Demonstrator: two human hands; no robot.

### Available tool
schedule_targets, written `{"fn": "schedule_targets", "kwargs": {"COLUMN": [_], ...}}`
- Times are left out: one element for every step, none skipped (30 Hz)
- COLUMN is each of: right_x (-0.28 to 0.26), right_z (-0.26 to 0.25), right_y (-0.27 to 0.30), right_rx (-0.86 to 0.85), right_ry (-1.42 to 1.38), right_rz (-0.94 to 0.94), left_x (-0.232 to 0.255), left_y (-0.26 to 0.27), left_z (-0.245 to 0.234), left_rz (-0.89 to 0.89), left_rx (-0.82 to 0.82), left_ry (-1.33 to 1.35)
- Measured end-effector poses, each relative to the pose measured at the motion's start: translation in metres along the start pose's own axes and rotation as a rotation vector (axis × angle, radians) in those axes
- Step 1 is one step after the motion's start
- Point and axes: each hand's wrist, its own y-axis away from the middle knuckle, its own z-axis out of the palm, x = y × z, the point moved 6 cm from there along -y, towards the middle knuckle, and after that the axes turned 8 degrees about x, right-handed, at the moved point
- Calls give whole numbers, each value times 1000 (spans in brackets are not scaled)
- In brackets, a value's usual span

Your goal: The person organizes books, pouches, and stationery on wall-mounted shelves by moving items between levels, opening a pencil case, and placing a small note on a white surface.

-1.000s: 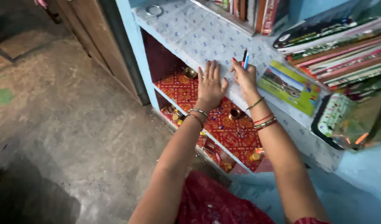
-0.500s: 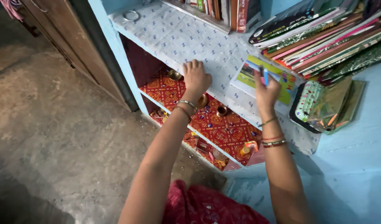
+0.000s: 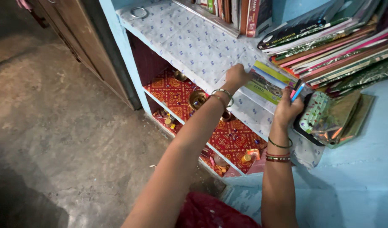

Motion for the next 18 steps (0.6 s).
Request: {"fn": "schedule_targets", "kwargs": {"right_x": [0,0,0,1,5,12,20,29,39,49,58,65,67,73,74,70,56,42], "right_z": [3,3,2,1,0,-3,-6,-8,-11,-14,-17,-19,-20,-22,-24,-25,-24,-23], "right_y": [0,0,0,0,-2,-4,-6,-8,-11,-15,-18,-21,-22,-21,-19,-13,-11,-11], "right_rx": [-4,1,6,12,39,65,91,72,52,34,47,59,72,116,156,195,195,192], "right_ry": [-22,5,32,58,64,72,79,13,-53,-120,-132,-139,-147,-136,-126,-115,-103,-92], "right_rz": [-4,-16,-28,-41,-27,-11,5,2,-1,-4,6,14,23,159,295,434,419,402], "left_x": [2,5,10,14,16,16,16,15,11,4,-4,-12,-19,-23,-32,-48,-60,-71], "left_y": [-1,-1,0,2,5,9,12,14,14,15,13,9,5,3,1,0,-1,-7], "left_z": [-4,-8,-12,-14,-13,-10,-3,5,11,16,19,16,9,0,-6,-19,-36,-51], "left_rz": [-46,-90,-95,-99,-103,-135,-164,-193,-191,-188,-184,-161,-138,-113,-256,-401,-446,-491], "left_rx": [-56,-111,-159,-207,-254,-293,-332,-371,-343,-316,-288,-228,-169,-110,-152,-195,-183,-170], "left_ry": [-1,-1,11,24,37,96,156,214,283,349,416,415,414,410,489,566,676,787]}}
